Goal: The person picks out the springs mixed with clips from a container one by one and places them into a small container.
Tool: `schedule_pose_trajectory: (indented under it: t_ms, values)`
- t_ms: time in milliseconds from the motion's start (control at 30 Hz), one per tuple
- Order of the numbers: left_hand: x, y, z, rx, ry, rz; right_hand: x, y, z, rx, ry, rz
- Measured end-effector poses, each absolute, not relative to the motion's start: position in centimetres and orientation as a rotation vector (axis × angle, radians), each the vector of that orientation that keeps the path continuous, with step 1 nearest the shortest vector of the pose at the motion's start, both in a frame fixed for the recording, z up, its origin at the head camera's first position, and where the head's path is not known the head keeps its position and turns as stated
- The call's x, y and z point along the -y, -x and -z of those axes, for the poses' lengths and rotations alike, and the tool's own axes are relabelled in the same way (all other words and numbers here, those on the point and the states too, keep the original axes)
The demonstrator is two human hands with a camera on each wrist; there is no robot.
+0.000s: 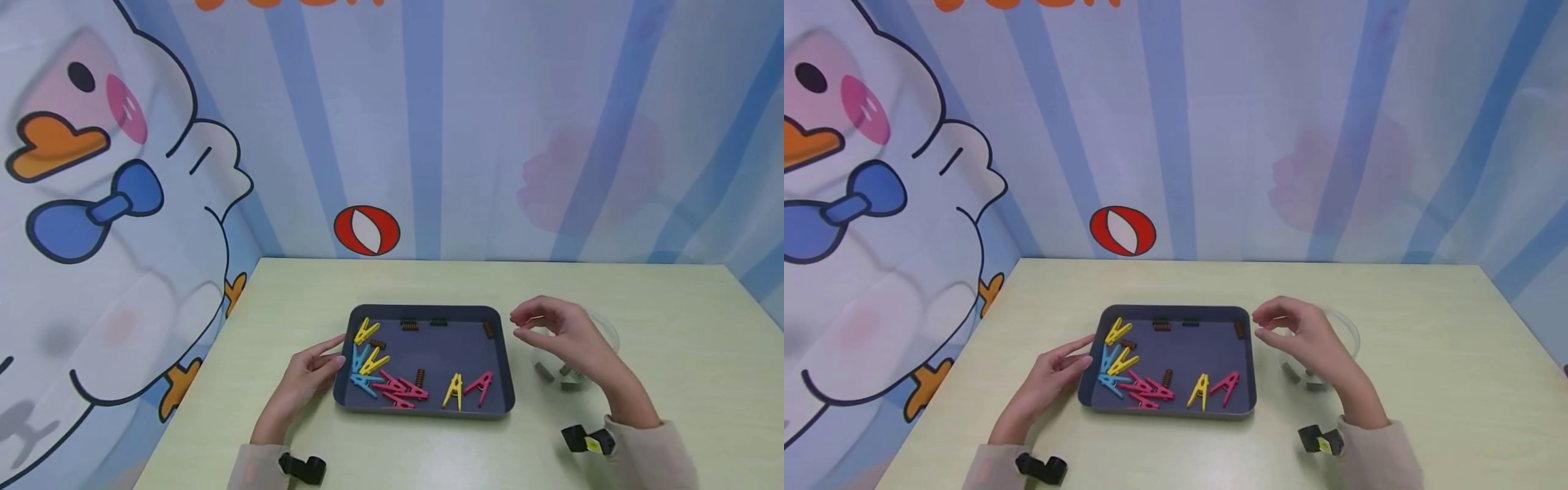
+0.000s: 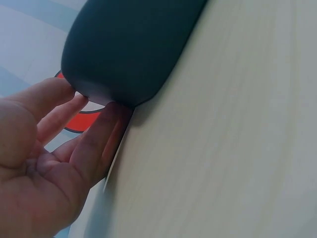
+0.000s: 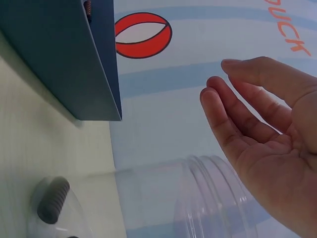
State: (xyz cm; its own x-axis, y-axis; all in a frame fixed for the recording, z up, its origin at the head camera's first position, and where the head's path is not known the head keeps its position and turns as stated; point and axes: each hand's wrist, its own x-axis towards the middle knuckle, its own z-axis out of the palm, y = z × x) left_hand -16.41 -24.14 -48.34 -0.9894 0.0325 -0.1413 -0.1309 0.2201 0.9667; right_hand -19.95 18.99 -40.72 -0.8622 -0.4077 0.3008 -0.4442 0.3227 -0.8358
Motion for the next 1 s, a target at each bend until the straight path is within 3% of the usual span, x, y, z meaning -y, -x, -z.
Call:
schedule_pose_trajectory:
  t_ms: [1000]
  values:
    - [24.1, 16.4, 48.4, -2.347, 0.111, -1.875, -14.4, 20.4, 43.8, 2.574, -1.105, -1.72]
